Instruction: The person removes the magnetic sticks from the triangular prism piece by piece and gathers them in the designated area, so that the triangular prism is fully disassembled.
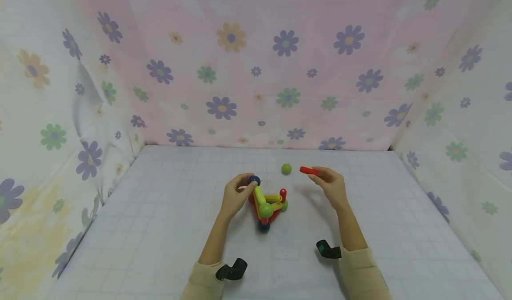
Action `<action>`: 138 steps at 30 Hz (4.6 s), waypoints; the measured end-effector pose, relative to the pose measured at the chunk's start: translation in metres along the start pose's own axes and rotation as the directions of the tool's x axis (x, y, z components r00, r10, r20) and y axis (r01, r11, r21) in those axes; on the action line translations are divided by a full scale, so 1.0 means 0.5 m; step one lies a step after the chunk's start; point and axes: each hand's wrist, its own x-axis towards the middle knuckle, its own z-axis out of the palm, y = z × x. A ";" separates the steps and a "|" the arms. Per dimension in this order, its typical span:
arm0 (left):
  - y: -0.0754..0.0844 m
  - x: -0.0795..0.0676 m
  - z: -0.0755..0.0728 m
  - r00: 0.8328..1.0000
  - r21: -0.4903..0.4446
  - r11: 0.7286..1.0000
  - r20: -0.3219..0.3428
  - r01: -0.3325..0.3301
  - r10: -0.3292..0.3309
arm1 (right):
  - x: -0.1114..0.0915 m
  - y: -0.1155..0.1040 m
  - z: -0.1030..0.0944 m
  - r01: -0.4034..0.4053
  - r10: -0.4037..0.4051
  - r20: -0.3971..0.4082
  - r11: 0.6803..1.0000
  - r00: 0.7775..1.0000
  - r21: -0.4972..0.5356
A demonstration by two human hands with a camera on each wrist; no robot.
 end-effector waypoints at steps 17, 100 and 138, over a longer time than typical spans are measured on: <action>-0.073 0.014 0.011 1.000 -0.009 1.000 -0.019 -0.012 0.012 | 0.041 0.139 -0.057 -0.173 0.172 -0.032 0.983 0.985 -0.060; 0.007 -0.007 0.007 0.999 -0.001 1.000 -0.034 0.002 -0.002 | -0.018 0.033 0.054 0.082 -0.034 0.283 0.984 0.958 -0.160; 0.059 -0.068 0.012 0.984 0.025 0.998 0.173 -0.050 0.045 | -0.094 -0.100 0.131 0.398 -0.298 0.428 0.903 0.853 -0.165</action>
